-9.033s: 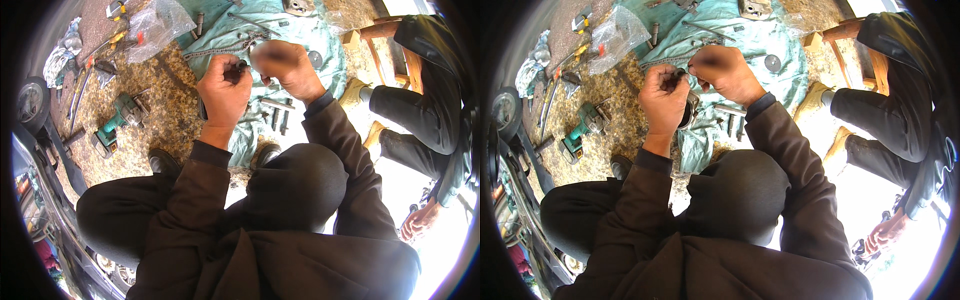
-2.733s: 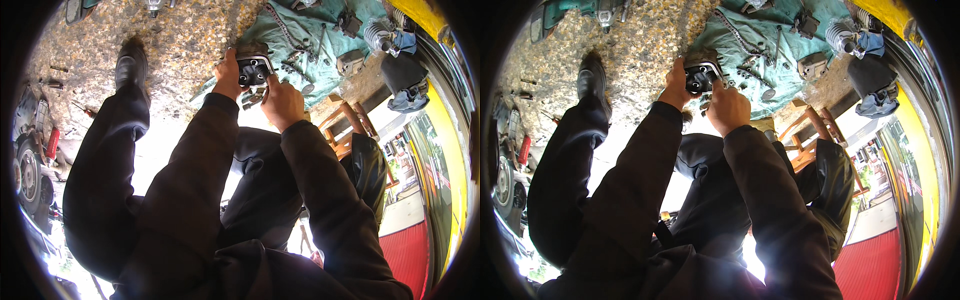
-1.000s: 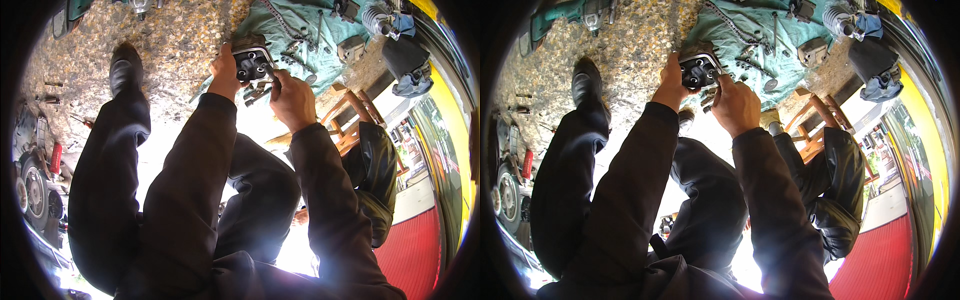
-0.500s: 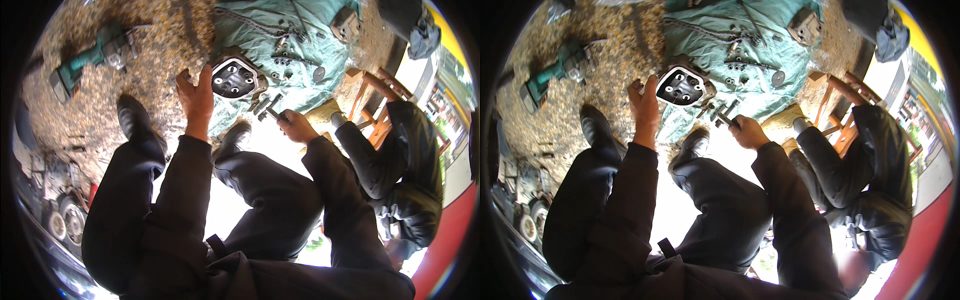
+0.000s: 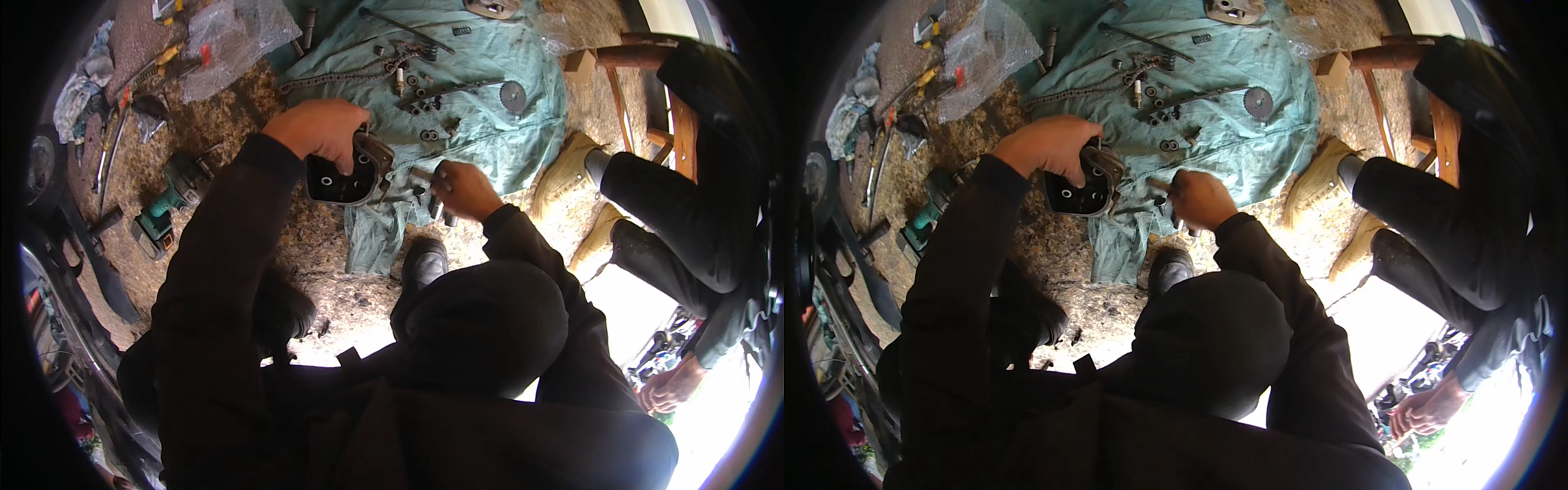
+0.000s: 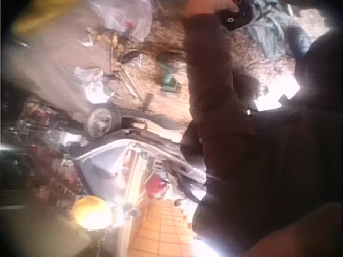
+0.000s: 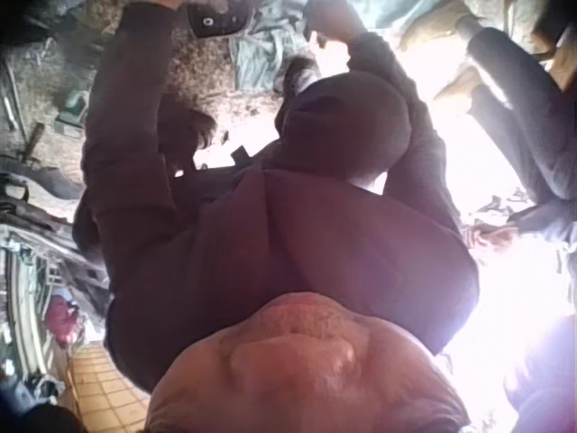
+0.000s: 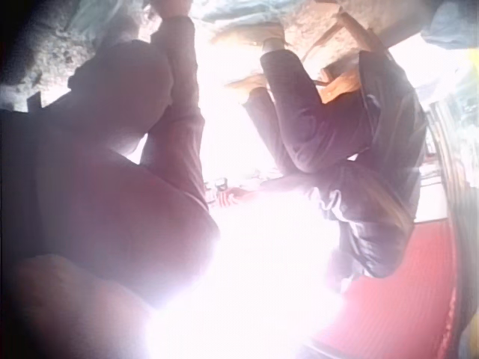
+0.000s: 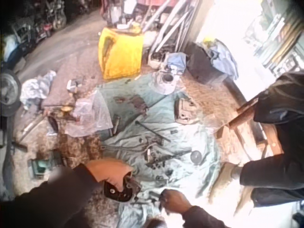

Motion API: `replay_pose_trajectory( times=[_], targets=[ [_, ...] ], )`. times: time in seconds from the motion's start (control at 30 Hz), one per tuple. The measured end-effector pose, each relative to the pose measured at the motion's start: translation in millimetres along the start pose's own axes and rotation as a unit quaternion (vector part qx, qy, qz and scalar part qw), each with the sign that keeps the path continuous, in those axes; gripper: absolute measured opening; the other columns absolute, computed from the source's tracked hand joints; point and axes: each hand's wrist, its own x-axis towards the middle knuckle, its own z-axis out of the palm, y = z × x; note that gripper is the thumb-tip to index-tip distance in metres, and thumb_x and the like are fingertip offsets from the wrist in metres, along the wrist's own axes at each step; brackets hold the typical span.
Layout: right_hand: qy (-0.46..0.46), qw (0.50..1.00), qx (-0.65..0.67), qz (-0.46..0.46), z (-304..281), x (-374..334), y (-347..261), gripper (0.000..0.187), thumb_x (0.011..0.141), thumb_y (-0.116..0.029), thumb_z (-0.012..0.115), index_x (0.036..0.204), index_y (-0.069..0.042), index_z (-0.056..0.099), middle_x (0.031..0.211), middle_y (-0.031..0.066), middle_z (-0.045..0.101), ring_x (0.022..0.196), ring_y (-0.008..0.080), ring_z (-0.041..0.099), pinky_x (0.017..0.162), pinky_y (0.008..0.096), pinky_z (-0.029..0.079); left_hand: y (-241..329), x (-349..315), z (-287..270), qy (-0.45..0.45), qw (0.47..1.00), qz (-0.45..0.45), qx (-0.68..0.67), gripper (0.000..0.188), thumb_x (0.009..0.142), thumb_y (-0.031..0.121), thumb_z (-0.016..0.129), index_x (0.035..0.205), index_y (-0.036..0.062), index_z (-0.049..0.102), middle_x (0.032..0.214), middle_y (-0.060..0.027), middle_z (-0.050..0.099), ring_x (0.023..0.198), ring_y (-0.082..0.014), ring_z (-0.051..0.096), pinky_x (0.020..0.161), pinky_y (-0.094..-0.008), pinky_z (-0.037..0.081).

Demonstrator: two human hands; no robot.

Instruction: The person assembles a motorcycle engine cylinder head by inserting small metal components and fasteners into the head, then uses a screwdriver to tighten them. The person also retrieves a tool from a nearby cart and continues the assembly.

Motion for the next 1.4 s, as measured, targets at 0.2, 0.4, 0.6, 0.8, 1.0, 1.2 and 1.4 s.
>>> replay_pose_trajectory(
  times=[0.2, 0.4, 0.6, 0.8, 1.0, 1.2, 1.4],
  targets=[
    [0.151, 0.954, 0.079, 0.246, -6, -9, 51, 0.03, 0.083, -0.027, 0.066, 0.095, 0.0, 0.065, 0.09, 0.0244, 0.069, 0.09, 0.0416, 0.067, 0.08, 0.0476, 0.052, 7, 3, -7, -0.041, 0.998, -0.033, -0.046, 0.063, 0.052, 0.02, 0.09, 0.105, -0.0022, 0.063, 0.095, -0.0197, 0.069, 0.084, -0.0339, 0.067, 0.072, -0.0442, 0.051],
    [0.201, 0.938, 0.049, 0.279, 2, -14, 89, 0.033, 0.081, -0.029, 0.069, 0.098, -0.001, 0.067, 0.097, 0.023, 0.07, 0.096, 0.0413, 0.066, 0.087, 0.0474, 0.051, -9, -40, -17, 0.016, 0.983, -0.012, -0.182, 0.069, 0.057, 0.016, 0.085, 0.118, -0.0023, 0.058, 0.113, -0.0156, 0.066, 0.102, -0.0286, 0.065, 0.086, -0.0383, 0.049],
    [0.279, 0.925, -0.039, 0.255, 3, -13, 71, 0.029, 0.084, -0.024, 0.068, 0.099, 0.001, 0.068, 0.095, 0.0207, 0.071, 0.094, 0.0341, 0.069, 0.082, 0.0419, 0.054, -57, -103, 68, 0.256, 0.641, 0.035, -0.723, 0.066, 0.074, 0.013, 0.075, 0.136, 0.0, 0.053, 0.128, -0.0138, 0.062, 0.114, -0.0293, 0.063, 0.098, -0.0396, 0.051],
    [0.011, 0.854, 0.508, 0.115, -12, 38, -10, 0.03, 0.096, -0.028, 0.061, 0.108, 0.0, 0.066, 0.092, 0.0087, 0.068, 0.08, 0.0216, 0.065, 0.072, 0.0378, 0.056, -63, -104, 177, 0.387, 0.357, 0.046, -0.849, 0.067, 0.079, 0.021, 0.074, 0.138, 0.001, 0.051, 0.131, -0.0167, 0.061, 0.112, -0.0357, 0.064, 0.097, -0.0525, 0.054],
    [-0.172, 0.668, 0.72, 0.069, 0, 78, -59, 0.064, 0.097, -0.061, 0.051, 0.12, -0.003, 0.06, 0.098, 0.0048, 0.065, 0.09, 0.0173, 0.061, 0.078, 0.0373, 0.051, -28, -76, 192, 0.274, 0.354, 0.148, -0.882, 0.066, 0.082, 0.024, 0.074, 0.139, 0.0017, 0.049, 0.132, -0.0186, 0.06, 0.118, -0.0363, 0.061, 0.097, -0.0542, 0.054],
    [-0.152, 0.629, 0.753, 0.115, -1, 84, -50, 0.047, 0.096, -0.052, 0.058, 0.108, -0.007, 0.067, 0.076, -0.0011, 0.063, 0.068, 0.0129, 0.055, 0.064, 0.0285, 0.041, -1, -51, 188, 0.273, 0.362, 0.115, -0.884, 0.064, 0.085, 0.031, 0.071, 0.139, 0.005, 0.05, 0.135, -0.0165, 0.058, 0.121, -0.0351, 0.059, 0.102, -0.0546, 0.05],
    [-0.162, 0.693, 0.693, 0.115, 4, 92, -29, 0.031, 0.096, -0.041, 0.061, 0.093, -0.01, 0.065, 0.07, -0.0041, 0.058, 0.06, 0.0096, 0.049, 0.056, 0.0254, 0.035, 30, -29, 199, 0.306, 0.307, 0.04, -0.9, 0.055, 0.094, 0.038, 0.061, 0.137, 0.0062, 0.052, 0.133, -0.0121, 0.06, 0.122, -0.0307, 0.058, 0.104, -0.0482, 0.048]
  ],
)
